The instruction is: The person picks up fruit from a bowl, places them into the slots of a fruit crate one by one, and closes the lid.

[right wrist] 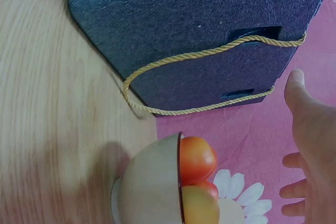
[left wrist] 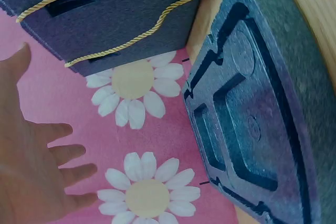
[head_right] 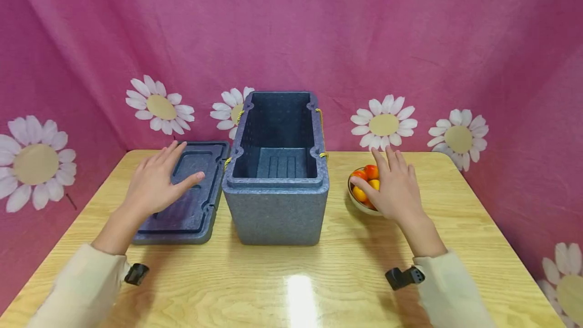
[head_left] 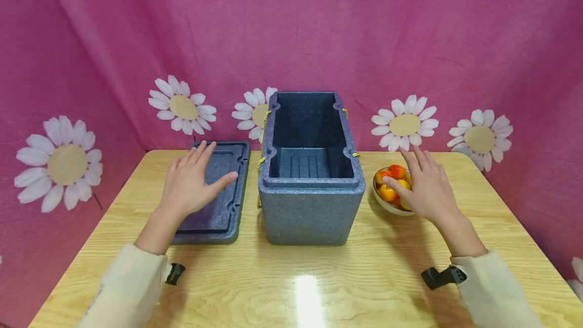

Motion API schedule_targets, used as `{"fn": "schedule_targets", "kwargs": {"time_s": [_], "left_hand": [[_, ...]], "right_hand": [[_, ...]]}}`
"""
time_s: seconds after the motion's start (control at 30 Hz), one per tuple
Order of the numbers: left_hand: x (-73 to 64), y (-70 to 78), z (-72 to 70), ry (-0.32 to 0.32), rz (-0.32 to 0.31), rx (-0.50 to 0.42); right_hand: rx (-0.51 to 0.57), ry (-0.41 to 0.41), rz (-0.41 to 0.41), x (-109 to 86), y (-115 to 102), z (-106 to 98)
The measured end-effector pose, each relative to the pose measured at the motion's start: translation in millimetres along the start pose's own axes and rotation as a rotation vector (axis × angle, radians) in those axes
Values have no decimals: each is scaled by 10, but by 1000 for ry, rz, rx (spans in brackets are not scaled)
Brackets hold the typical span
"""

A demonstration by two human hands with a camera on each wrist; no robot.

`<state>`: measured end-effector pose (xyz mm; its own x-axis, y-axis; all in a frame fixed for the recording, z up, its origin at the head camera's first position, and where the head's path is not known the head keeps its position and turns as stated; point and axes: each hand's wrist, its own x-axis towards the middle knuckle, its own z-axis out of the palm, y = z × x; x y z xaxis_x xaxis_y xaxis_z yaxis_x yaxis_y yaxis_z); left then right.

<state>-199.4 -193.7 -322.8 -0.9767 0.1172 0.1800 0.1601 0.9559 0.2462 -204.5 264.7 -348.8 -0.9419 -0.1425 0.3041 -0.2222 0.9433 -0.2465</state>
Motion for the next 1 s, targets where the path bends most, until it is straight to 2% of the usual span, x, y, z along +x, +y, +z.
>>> {"fn": "schedule_targets", "kwargs": {"time_s": [0.2,0.6,0.83,1.0], "left_hand": [[64,28,-20,-44,31,-75],[160,166,-115,-199,14,-444],[219,314,-153,-331,-30,-607],[287,413,-156,-466,-87,-810]], "right_hand": [[0,14,-18,-8,44,17],[5,12,-50,-4,137,-5],[28,14,-84,-50,221,-101],[88,6,-129,-66,238,-160]]}}
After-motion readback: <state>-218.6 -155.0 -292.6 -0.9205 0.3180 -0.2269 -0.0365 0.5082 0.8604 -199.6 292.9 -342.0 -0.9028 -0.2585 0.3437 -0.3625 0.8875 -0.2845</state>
